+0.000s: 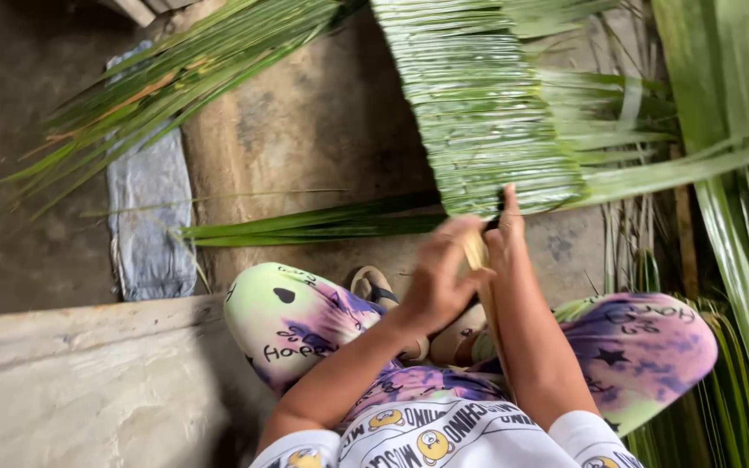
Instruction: Weaving palm leaves onto a wooden stick to create a thatched panel
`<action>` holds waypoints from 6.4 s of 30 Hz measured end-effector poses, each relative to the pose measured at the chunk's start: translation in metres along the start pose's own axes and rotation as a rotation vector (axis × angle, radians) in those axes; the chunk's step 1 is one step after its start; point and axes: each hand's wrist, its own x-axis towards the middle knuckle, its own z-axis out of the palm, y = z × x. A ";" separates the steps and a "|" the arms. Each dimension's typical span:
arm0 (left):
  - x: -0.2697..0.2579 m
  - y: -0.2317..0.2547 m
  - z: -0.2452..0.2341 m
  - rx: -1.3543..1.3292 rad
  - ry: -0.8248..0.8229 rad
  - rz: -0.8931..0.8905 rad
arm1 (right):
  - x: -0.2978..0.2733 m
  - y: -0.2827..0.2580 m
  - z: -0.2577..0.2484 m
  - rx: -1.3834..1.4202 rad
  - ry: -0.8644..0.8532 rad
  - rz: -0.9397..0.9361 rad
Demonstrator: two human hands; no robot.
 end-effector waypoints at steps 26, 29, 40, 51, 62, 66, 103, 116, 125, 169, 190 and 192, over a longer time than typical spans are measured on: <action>-0.037 -0.030 -0.108 0.530 -0.103 0.044 | -0.201 -0.044 -0.084 -0.742 -0.365 0.130; -0.038 -0.036 -0.099 0.674 -0.117 0.142 | -0.195 -0.043 -0.077 -0.767 -0.345 0.111; -0.032 -0.032 -0.097 0.639 -0.110 0.267 | -0.218 -0.015 -0.067 -1.002 -0.214 -0.157; -0.038 -0.003 -0.138 0.367 -0.050 -0.101 | -0.378 -0.180 -0.186 -1.032 0.321 -1.330; -0.017 0.012 -0.124 0.367 -0.279 -0.144 | -0.335 -0.137 -0.418 -1.167 0.808 -0.603; -0.013 0.010 -0.115 0.431 -0.341 -0.077 | -0.294 -0.106 -0.426 -1.346 0.815 -0.455; -0.016 -0.008 -0.117 0.509 -0.376 -0.153 | -0.214 -0.107 -0.471 -1.967 1.227 -0.927; -0.016 -0.012 -0.117 0.530 -0.376 -0.157 | -0.289 -0.202 -0.455 -1.095 0.778 -0.808; -0.020 -0.013 -0.119 0.566 -0.372 -0.155 | -0.312 -0.219 -0.386 -0.711 0.502 -0.797; -0.033 -0.027 -0.124 0.531 -0.266 -0.060 | -0.263 -0.191 -0.342 -1.991 0.697 -0.463; -0.034 -0.024 -0.126 0.508 -0.229 -0.032 | -0.229 -0.213 -0.362 -2.178 0.890 -0.721; -0.035 -0.026 -0.126 0.506 -0.222 -0.029 | -0.236 -0.240 -0.349 -2.051 0.783 -0.945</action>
